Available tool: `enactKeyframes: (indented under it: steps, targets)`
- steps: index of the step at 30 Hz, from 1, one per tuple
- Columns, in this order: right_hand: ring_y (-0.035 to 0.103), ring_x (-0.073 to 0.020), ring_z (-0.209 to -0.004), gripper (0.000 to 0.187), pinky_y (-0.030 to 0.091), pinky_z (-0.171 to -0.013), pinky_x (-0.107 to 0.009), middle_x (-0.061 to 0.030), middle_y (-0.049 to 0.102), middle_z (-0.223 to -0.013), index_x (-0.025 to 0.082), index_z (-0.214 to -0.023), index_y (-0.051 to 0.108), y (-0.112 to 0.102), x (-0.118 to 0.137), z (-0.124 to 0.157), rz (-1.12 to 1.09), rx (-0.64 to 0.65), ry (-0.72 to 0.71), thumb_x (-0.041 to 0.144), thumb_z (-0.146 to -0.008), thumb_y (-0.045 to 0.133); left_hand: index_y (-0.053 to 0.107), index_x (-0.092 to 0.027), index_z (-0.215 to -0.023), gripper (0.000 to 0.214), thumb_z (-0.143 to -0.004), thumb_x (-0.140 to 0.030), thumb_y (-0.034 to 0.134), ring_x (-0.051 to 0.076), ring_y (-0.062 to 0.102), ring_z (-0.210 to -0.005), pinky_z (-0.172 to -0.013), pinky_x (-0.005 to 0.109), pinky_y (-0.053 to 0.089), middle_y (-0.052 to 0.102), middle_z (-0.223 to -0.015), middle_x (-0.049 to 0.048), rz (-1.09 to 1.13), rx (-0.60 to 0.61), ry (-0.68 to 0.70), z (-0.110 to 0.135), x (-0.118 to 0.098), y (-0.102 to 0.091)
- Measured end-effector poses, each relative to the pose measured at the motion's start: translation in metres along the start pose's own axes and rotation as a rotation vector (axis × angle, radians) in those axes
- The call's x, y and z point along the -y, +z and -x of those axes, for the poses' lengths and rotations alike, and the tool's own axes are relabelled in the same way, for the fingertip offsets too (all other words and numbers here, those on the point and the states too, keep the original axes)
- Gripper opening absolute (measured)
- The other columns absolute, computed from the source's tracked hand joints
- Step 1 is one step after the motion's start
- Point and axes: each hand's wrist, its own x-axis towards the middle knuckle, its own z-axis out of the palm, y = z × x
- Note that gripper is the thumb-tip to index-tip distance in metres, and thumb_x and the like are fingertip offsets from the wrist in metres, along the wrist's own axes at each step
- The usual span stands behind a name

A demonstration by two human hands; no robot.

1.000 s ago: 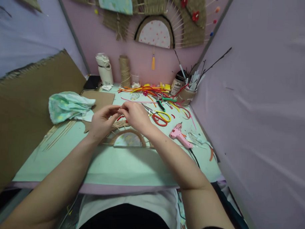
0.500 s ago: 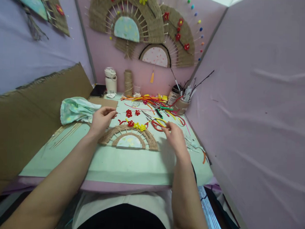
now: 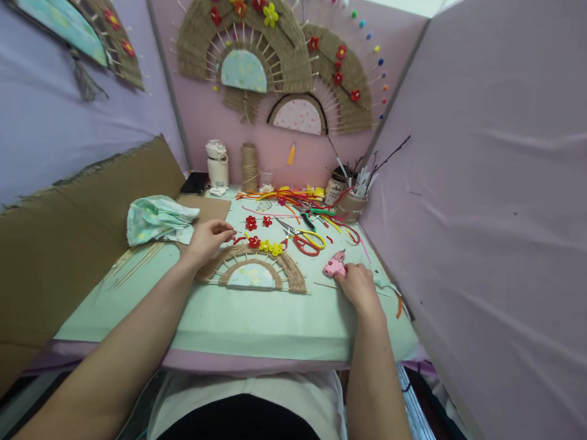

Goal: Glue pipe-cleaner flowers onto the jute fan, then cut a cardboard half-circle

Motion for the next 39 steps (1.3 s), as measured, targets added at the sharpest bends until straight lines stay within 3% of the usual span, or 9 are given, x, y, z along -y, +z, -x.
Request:
enactKeyframes:
  steps: [7,12,15,21,26,29,33,39]
  targets:
    - [0.056,-0.0295,-0.101,0.039,0.039,-0.083,-0.036,-0.0182,0.063,-0.108,0.013,-0.107,0.067,0.003,-0.004,0.003,0.004,-0.068,-0.009,0.040,-0.088,0.047,0.069,-0.019,-0.069,0.008,-0.069,-0.022,0.062,0.020,0.063,-0.076,-0.074,0.032,0.047,0.071,-0.077,0.0048,-0.360,0.057,0.090,0.007,-0.009,0.001]
    - [0.057,-0.0277,-0.094,0.036,0.040,-0.085,-0.037,-0.0170,0.064,-0.101,0.011,-0.106,0.065,-0.004,-0.007,0.009,-0.046,-0.115,-0.063,0.035,-0.089,0.044,0.072,-0.020,-0.072,0.010,-0.070,-0.021,0.062,0.020,0.061,-0.081,-0.077,0.031,0.047,0.069,-0.083,0.0061,-0.492,0.101,0.138,0.007,-0.002,0.007]
    - [0.057,-0.0266,-0.090,0.039,0.043,-0.082,-0.037,-0.0162,0.064,-0.098,0.011,-0.104,0.065,-0.013,-0.009,0.016,-0.217,-0.177,-0.107,0.041,-0.087,0.047,0.073,-0.020,-0.074,0.011,-0.071,-0.022,0.063,0.021,0.061,-0.081,-0.076,0.031,0.047,0.068,-0.084,0.0066,-0.546,0.122,0.136,0.006,0.004,0.008]
    - [0.060,-0.0226,-0.088,0.048,0.050,-0.069,-0.032,-0.0110,0.064,-0.104,0.020,-0.111,0.060,-0.038,0.004,0.042,-0.826,-0.289,-0.190,0.059,-0.084,0.051,0.072,-0.021,-0.072,0.010,-0.070,-0.024,0.063,0.021,0.061,-0.080,-0.074,0.031,0.046,0.070,-0.084,0.0056,-0.604,0.154,0.119,0.006,0.010,0.007]
    - [0.062,-0.0217,-0.093,0.042,0.053,-0.072,-0.033,-0.0093,0.064,-0.111,0.023,-0.113,0.059,-0.041,0.029,0.052,-1.194,-0.254,-0.238,0.055,-0.087,0.050,0.073,-0.022,-0.075,0.012,-0.070,-0.024,0.063,0.022,0.061,-0.082,-0.075,0.031,0.046,0.069,-0.086,0.0068,-0.666,0.158,0.120,0.006,0.015,0.007]
    - [0.063,-0.0229,-0.096,0.042,0.054,-0.073,-0.035,-0.0098,0.064,-0.114,0.023,-0.111,0.059,-0.032,0.049,0.052,-1.331,-0.147,-0.212,0.055,-0.088,0.048,0.075,-0.022,-0.079,0.015,-0.071,-0.023,0.062,0.024,0.062,-0.085,-0.078,0.032,0.046,0.070,-0.088,0.0081,-0.694,0.163,0.120,0.006,0.015,0.006]
    - [0.064,-0.0219,-0.089,0.042,0.054,-0.072,-0.034,-0.0091,0.067,-0.111,0.023,-0.105,0.062,-0.020,0.079,0.053,-1.383,0.034,-0.199,0.059,-0.086,0.049,0.077,-0.021,-0.079,0.018,-0.074,-0.021,0.059,0.029,0.062,-0.090,-0.080,0.036,0.045,0.071,-0.090,0.0111,-0.720,0.176,0.149,0.007,0.012,0.006]
    - [0.059,-0.0170,-0.075,0.044,0.048,-0.062,-0.028,-0.0067,0.066,-0.104,0.023,-0.103,0.062,-0.011,0.112,0.047,-1.362,0.193,-0.199,0.061,-0.083,0.052,0.077,-0.023,-0.079,0.020,-0.075,-0.020,0.057,0.026,0.063,-0.092,-0.082,0.032,0.045,0.073,-0.091,0.0084,-0.778,0.191,0.167,0.010,0.003,0.004]
